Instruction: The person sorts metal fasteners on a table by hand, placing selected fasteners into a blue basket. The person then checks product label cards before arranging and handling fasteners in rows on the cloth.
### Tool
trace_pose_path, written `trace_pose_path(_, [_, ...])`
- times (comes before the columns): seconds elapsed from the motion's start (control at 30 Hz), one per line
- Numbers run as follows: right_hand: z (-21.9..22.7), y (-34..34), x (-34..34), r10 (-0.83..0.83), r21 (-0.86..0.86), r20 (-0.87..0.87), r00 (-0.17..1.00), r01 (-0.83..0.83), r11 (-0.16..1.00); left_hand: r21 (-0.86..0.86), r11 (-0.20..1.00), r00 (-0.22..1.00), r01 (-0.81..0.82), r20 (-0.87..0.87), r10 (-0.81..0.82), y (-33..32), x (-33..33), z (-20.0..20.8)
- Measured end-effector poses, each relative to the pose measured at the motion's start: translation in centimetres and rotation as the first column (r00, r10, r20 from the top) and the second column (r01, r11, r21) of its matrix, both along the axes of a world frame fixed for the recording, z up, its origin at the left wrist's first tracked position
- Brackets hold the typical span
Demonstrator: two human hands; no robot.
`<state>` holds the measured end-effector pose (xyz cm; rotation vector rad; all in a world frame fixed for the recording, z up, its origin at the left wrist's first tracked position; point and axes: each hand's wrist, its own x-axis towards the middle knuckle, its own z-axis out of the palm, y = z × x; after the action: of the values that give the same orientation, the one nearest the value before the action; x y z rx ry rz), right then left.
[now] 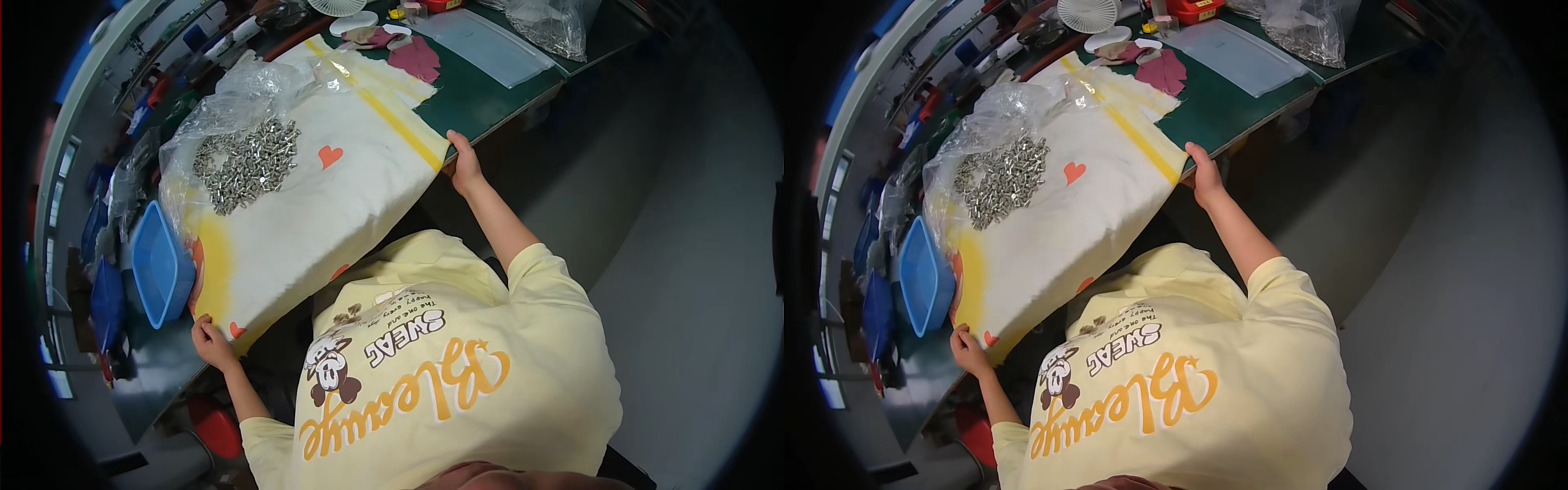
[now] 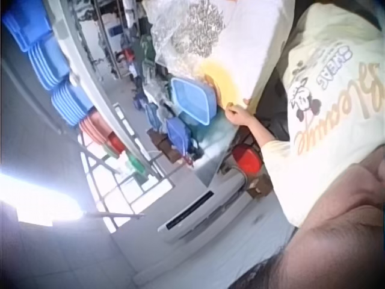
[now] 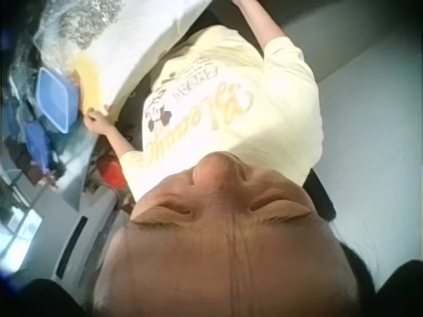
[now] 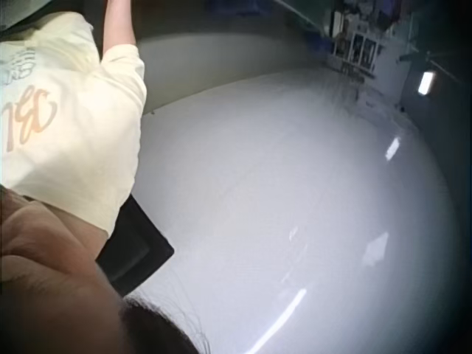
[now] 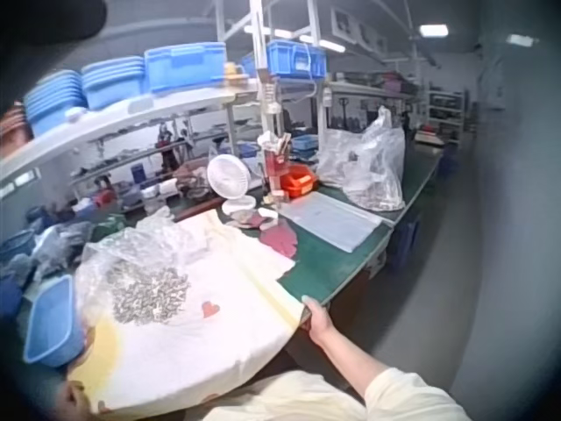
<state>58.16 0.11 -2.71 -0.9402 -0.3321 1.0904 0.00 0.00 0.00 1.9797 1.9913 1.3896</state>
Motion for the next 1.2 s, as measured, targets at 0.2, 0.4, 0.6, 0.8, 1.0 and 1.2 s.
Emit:
trace_pose_path(0.2, [0.2,-0.3,-0.6,-0.082,0.003,-0.015,0.997,0.082,0.997,0.04,0.999,0.998,0.027,-0.063,-0.025,-0.6,0.3,0.9])
trace_pose_path(0.4, [0.5,0.3,0.3,-0.071,0.037,-0.062,0.996,0.073,0.997,-0.149,0.988,0.975,0.05,0.221,-0.016,-0.1,-1.4,1.6])
trace_pose_path(0.6, [3.1,-1.3,0.4,0.218,-0.19,0.043,0.975,-0.206,0.96,-0.228,0.954,0.692,0.196,0.721,0.03,0.0,-0.3,5.4])
trace_pose_path(0.8, [11.0,0.5,-2.0,0.908,-0.549,0.135,-0.397,-0.793,-0.265,-0.309,0.776,0.74,0.549,0.611,-0.281,4.9,7.6,10.3])
trace_pose_path(1.0, [15.2,10.7,-10.4,0.81,-0.449,0.587,-0.01,-0.836,0.315,-0.669,0.529,0.805,0.521,0.181,-0.565,7.5,12.6,12.9])
trace_pose_path(1.2, [10.4,14.6,-17.1,0.198,-0.356,0.929,-0.313,-0.605,0.712,-0.605,0.682,0.854,0.411,-0.007,-0.521,9.7,16.1,10.9])
